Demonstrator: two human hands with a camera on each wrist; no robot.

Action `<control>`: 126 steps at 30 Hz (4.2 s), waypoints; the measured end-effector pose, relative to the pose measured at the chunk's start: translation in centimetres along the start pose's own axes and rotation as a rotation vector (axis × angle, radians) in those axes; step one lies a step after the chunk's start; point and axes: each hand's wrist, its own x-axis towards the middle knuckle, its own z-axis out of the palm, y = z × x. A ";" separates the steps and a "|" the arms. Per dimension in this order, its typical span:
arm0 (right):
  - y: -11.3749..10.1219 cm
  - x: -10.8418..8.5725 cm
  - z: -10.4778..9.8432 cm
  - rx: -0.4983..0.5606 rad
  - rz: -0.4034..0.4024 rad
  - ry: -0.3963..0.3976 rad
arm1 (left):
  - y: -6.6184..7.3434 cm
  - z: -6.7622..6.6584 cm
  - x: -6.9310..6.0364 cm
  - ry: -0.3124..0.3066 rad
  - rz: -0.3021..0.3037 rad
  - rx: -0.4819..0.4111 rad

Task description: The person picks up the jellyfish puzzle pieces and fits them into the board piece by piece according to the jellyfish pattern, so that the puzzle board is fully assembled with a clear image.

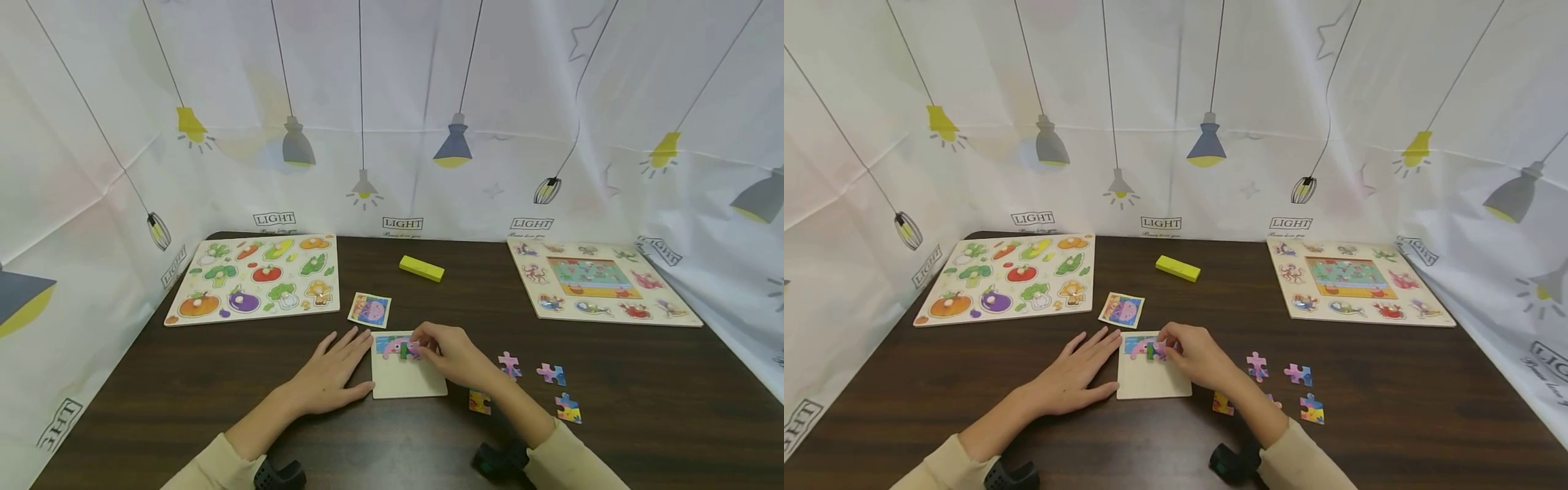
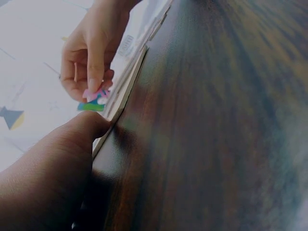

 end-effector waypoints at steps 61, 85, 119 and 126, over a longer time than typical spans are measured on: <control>-1.4 1.4 4.1 -0.066 0.045 0.115 | -0.1 0.1 -0.1 0.023 0.008 0.012; -1.4 1.2 4.0 -0.096 0.097 0.139 | 0.1 -0.1 0.0 0.001 -0.003 0.004; 1.1 -2.6 -1.5 -0.182 0.125 0.195 | 0.0 0.1 0.0 0.006 0.005 -0.008; 3.4 -4.4 -3.0 -0.212 0.205 0.146 | 0.0 0.0 0.0 0.004 0.011 -0.008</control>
